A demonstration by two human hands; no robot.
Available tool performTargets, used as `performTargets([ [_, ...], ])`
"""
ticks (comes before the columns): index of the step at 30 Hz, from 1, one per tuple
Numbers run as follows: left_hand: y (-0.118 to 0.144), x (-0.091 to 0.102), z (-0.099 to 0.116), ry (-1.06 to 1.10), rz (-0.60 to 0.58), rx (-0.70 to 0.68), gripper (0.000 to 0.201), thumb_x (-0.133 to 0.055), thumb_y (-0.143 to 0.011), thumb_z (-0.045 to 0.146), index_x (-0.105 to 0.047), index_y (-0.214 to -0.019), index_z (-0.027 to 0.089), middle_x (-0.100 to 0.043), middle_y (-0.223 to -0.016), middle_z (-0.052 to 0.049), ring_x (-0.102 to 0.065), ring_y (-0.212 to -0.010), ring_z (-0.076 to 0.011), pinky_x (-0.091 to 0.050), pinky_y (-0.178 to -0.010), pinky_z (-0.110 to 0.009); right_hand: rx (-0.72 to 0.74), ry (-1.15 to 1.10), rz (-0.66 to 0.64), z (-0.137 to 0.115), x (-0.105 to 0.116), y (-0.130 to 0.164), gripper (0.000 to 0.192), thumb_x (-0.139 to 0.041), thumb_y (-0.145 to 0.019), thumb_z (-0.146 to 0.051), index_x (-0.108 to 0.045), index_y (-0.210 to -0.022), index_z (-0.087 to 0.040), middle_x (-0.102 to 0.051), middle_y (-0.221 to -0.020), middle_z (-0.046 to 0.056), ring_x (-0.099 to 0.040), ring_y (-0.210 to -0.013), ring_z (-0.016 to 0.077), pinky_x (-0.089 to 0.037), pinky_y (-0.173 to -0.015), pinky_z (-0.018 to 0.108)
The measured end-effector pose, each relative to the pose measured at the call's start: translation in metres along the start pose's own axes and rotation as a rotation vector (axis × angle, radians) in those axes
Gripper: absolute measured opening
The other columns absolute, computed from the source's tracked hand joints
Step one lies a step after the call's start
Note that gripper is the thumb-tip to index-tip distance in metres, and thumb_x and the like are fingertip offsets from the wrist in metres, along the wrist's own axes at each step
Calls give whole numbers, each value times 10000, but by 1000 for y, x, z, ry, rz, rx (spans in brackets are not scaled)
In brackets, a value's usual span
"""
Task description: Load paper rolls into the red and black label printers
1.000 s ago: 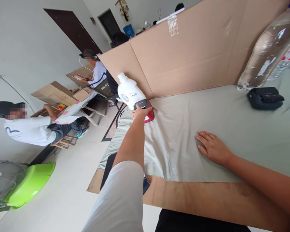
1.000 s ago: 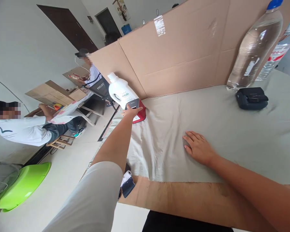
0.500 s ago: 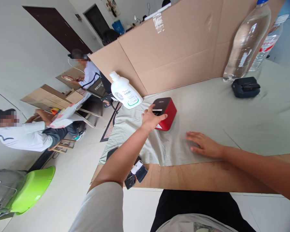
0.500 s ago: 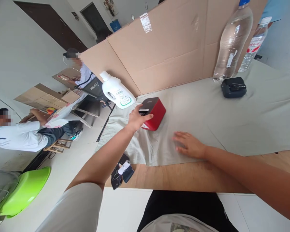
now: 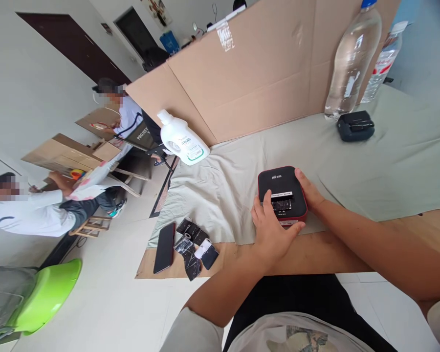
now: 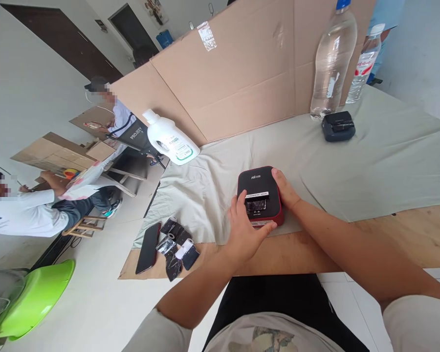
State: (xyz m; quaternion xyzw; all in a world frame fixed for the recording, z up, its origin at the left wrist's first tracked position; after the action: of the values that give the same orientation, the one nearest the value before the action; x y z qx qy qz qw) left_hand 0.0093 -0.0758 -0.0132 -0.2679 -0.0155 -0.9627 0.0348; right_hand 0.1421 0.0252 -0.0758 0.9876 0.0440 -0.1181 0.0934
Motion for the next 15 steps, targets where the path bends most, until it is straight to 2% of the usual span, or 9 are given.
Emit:
performTargets([
  [2, 5, 2, 0, -18, 0, -20, 1008, -843, -670, 474, -292, -1491, 281, -206, -1598, -176, -125, -1506, -443, -178, -1186, -626, 23, -68, 15, 0, 4, 0, 668, -465, -822, -815, -616, -1154, -255, -730, -1131, 86, -622, -1213, 301, -567, -971, 434],
  [5, 3, 8, -5, 18, 7, -69, 891, -746, -774, 518, -296, -1494, 247, -284, -1576, -170, -218, -1487, -382, -199, -1207, -561, 31, -22, 18, 0, 9, -7, 573, -506, -838, -762, -630, -1088, -261, -733, -1078, 67, -632, -1181, 299, -566, -962, 423],
  [7, -6, 16, -14, 122, 32, -68, 743, -648, -854, 495, -328, -1471, 231, -369, -1524, -158, -332, -1434, -326, -275, -1190, -497, 14, 43, 22, -1, 14, -12, 551, -545, -821, -738, -629, -1073, -255, -721, -1074, 66, -641, -1145, 304, -563, -959, 438],
  [9, -20, 25, -30, 246, 71, -1, 589, -560, -897, 438, -383, -1420, 230, -460, -1441, -138, -442, -1348, -278, -368, -1134, -444, 70, 139, 54, -11, 20, -13, 561, -607, -786, -699, -612, -1133, -258, -685, -1181, 71, -616, -1180, 301, -528, -1013, 469],
  [12, -43, 34, -51, 394, 88, 137, 518, -535, -830, 286, -449, -1338, 235, -528, -1354, -108, -518, -1265, -238, -433, -1076, -409, 386, 415, 103, -47, 21, 5, 546, -623, -787, -641, -612, -1209, -295, -573, -1405, 60, -472, -1358, 307, -367, -1163, 537],
  [15, -59, 34, -57, 488, 12, 174, 658, -542, -678, 170, -456, -1327, 231, -499, -1419, -102, -504, -1300, -243, -445, -1075, -408, 700, 685, -6, -69, 1, 40, 356, -600, -799, -616, -720, -951, -317, -566, -1425, 22, -344, -1447, 344, -260, -1208, 573],
])
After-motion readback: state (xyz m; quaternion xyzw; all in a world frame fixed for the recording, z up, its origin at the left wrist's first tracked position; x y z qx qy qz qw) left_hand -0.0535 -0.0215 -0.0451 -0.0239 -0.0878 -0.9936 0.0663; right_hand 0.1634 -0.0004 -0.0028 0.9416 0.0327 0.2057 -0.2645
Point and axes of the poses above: each hand's wrist, its own y-axis away from the middle knuckle, its own x-axis out of the back of the hand, z = x × y, the point moved 8 cm from there along -y, towards the middle knuckle
